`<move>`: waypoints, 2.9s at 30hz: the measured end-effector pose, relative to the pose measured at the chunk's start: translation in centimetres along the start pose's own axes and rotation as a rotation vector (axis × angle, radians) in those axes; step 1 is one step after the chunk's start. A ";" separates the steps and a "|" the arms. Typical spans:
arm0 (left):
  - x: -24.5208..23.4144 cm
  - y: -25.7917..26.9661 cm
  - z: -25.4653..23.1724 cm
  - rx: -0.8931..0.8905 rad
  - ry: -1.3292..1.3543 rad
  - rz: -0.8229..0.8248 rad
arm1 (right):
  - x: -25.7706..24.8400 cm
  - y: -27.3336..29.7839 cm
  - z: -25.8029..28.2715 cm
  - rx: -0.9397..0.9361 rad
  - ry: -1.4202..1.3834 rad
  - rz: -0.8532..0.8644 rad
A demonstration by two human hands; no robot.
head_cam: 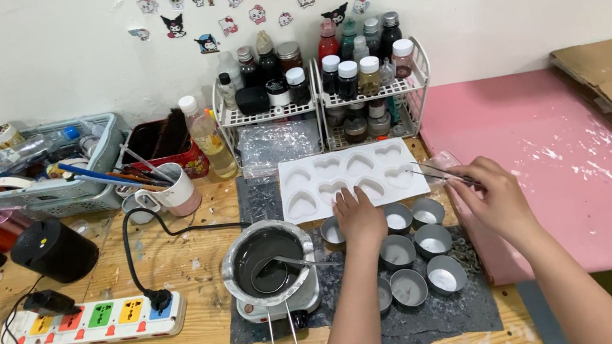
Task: Melting wax and preparing a heart-shaped mold for candle making.
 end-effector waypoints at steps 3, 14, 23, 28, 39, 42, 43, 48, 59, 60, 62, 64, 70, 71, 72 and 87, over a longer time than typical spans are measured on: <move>-3.7 2.7 -2.2 0.120 0.020 -0.203 | -2.7 2.1 -2.6 0.112 -0.047 -0.038; -14.5 15.3 -9.9 0.483 0.288 -0.214 | -6.0 10.0 -11.0 0.160 0.123 -0.165; -14.6 17.9 -7.9 0.501 0.379 -0.111 | -5.3 11.7 -9.6 0.240 0.430 0.020; -16.2 19.8 -7.0 0.488 0.464 -0.027 | -5.5 13.4 -11.0 0.286 0.257 -0.145; -8.1 25.5 -0.5 0.161 1.358 0.761 | -3.0 13.0 -9.8 0.290 0.401 -0.239; -5.7 27.2 1.9 0.146 1.465 0.921 | -2.6 12.6 -8.8 0.230 0.416 -0.232; -4.3 27.2 3.6 0.023 1.480 0.931 | -2.4 12.5 -8.5 0.238 0.456 -0.193; -1.6 27.0 11.0 -0.260 1.653 0.851 | -1.1 11.4 -9.2 0.249 0.501 -0.091; -5.6 26.1 18.3 -0.518 1.780 0.721 | 7.0 -2.0 -14.7 0.327 0.616 0.154; -5.4 26.3 18.6 -0.519 1.783 0.716 | 7.7 -2.2 -16.0 0.323 0.615 0.156; -5.3 26.1 19.6 -0.502 1.803 0.661 | 9.9 -2.0 -19.8 0.410 0.577 0.246; -5.0 25.8 19.8 -0.464 1.836 0.687 | 8.8 -2.2 -19.1 0.393 0.589 0.189; -4.8 25.7 20.0 -0.392 1.879 0.722 | 8.5 -1.2 -19.8 0.454 0.555 0.213; -4.6 25.6 20.1 -0.369 1.876 0.735 | 8.3 -1.3 -19.9 0.467 0.572 0.202; -4.9 25.5 19.9 -0.367 1.877 0.733 | 7.0 -1.4 -18.3 0.464 0.572 0.201; -7.4 26.3 18.6 -0.409 1.869 0.670 | 16.9 -4.7 -11.0 0.145 0.735 0.527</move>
Point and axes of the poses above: each hand's wrist, its own y-axis away from the middle knuckle, its own x-axis out of the palm, z = x × y, the point moved 10 cm from there along -y, towards the middle knuckle, and after that the axes turned 8 degrees about -z, right-handed, at the moved point
